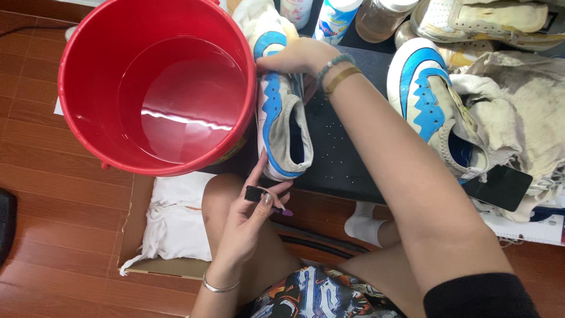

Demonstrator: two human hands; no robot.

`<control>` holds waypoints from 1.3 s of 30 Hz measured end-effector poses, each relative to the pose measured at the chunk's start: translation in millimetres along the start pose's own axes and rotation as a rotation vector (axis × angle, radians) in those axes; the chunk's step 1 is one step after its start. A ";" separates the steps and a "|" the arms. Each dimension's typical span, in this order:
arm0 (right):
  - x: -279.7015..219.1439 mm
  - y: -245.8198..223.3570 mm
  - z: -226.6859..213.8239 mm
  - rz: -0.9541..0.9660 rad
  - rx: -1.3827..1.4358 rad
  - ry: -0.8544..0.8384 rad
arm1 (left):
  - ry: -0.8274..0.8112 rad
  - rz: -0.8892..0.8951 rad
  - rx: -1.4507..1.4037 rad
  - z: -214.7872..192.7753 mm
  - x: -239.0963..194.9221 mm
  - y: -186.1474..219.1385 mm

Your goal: The person prepares a cleaning solution by pouring liquid into a red bucket, then scrubs a pair of white and blue sneakers using a toothbrush and a cloth. They focus on the soles and sides of the shoes, occasionally dipping the brush into a container of cleaning paste.

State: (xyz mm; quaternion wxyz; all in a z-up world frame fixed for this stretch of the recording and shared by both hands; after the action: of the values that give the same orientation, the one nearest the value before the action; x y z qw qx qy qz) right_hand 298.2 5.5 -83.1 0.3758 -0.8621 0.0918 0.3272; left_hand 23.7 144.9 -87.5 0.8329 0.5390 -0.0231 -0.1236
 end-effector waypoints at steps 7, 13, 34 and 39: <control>-21.5 31.3 -41.6 -0.294 0.295 0.128 | -0.078 0.029 -0.014 9.4 4.7 -5.7; -128.8 73.9 -98.2 -0.786 0.538 0.315 | -0.076 0.240 0.087 15.8 39.3 12.8; -260.8 172.9 -31.2 -1.057 0.076 1.503 | -0.130 0.139 -0.225 14.7 116.5 -27.2; -253.3 174.9 -38.4 -1.099 0.073 1.479 | 0.050 0.098 -0.067 5.5 121.5 -53.1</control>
State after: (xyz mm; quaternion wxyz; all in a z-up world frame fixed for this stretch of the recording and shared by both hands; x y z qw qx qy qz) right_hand 51.8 -166.4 -6.2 0.3509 -0.7617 -0.1037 -0.5347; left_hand 130.8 91.3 -144.7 0.8557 0.5121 -0.0246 -0.0701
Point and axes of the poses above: each hand's wrist, its own x-axis towards the middle knuckle, its own z-axis out of the palm, y = z × x, the point moved 6 cm from there along x, towards the middle knuckle, and after that the axes turned 4 degrees about x, right-handed, at the moved point
